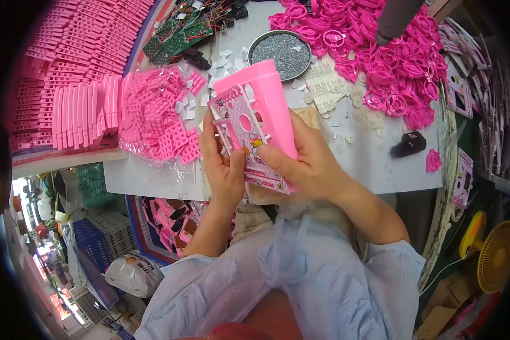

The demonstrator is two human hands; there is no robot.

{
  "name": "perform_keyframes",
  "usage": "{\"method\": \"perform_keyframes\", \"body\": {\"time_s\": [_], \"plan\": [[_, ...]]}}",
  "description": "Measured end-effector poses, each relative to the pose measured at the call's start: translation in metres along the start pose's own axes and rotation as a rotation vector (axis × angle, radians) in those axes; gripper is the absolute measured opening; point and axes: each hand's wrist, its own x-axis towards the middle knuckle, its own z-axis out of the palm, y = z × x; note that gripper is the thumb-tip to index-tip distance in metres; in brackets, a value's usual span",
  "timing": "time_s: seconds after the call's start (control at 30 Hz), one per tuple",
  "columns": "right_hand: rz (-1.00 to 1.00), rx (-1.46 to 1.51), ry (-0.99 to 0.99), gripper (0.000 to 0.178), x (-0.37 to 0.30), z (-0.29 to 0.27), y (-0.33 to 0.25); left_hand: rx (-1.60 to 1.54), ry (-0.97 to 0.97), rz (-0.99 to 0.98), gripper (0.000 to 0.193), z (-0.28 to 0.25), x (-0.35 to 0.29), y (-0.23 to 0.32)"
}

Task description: Assembling electronic components into a pink toy house shell using a hand-held heat tool.

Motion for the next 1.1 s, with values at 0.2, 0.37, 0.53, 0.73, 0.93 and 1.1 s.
{"method": "perform_keyframes", "body": {"time_s": [0.2,0.37,0.53,0.73,0.93,1.1], "plan": [[-0.017,-0.065,-0.005,0.057,-0.004,-0.001,-0.003,-0.006,-0.003,0.022,0.092,-0.001,-0.002,-0.001],[-0.006,-0.042,0.090,0.060,-0.005,0.002,0.000,-0.009,-0.008,-0.001,0.093,-0.003,-0.005,-0.002],[0.037,-0.344,0.006,0.068,-0.007,-0.008,-0.002,0.005,-0.027,-0.089,0.092,-0.007,-0.007,0.002],[-0.046,-0.419,-0.223,0.070,0.000,-0.021,-0.008,-0.056,-0.044,-0.122,0.087,-0.010,-0.015,-0.001],[0.185,0.256,-0.235,0.067,-0.001,-0.021,0.005,-0.351,-0.014,-0.230,0.094,0.001,-0.012,0.031],[0.260,0.539,-0.156,0.066,0.006,-0.025,0.013,-0.413,0.093,-0.437,0.059,-0.021,0.017,0.012]]}}
